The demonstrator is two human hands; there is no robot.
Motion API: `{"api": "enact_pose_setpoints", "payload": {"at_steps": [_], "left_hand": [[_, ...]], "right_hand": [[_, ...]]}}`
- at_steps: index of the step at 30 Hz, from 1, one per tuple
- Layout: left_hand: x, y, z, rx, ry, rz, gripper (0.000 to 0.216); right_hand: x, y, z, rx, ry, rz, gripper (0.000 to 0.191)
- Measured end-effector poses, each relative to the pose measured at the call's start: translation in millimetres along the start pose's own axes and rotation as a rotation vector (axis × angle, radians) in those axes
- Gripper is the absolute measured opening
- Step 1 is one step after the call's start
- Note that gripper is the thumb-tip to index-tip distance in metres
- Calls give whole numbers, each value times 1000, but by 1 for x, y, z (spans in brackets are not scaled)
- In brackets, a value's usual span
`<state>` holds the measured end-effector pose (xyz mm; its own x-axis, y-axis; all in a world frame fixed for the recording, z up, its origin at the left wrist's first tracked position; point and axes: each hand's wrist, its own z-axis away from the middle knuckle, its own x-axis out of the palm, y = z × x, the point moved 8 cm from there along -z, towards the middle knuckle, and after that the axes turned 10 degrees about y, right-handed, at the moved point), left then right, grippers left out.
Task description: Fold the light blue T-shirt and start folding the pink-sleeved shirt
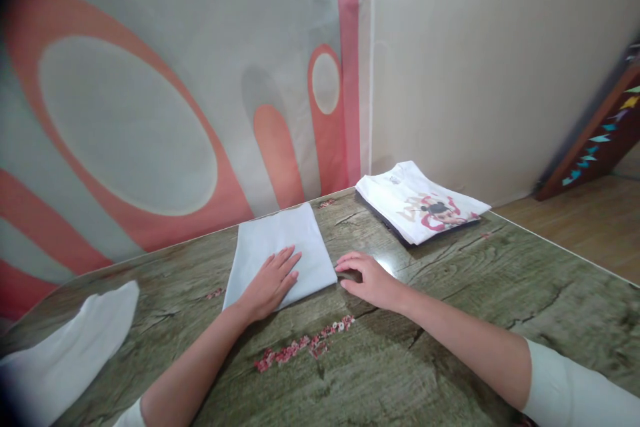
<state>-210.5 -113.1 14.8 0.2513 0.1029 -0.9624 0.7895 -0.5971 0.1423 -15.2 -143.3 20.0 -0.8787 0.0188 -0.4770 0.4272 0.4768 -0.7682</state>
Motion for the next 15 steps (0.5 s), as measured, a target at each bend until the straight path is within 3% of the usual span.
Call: {"api": "enact_pose_setpoints", "payload": {"at_steps": [10, 15], "left_hand": [[-6, -9, -1, 26, 3, 64, 48], [-8, -9, 0, 35, -1, 75, 48]], "right_hand": [[15, -10, -5, -50, 82, 10, 41], [24, -2, -7, 26, 126, -9, 51]]}}
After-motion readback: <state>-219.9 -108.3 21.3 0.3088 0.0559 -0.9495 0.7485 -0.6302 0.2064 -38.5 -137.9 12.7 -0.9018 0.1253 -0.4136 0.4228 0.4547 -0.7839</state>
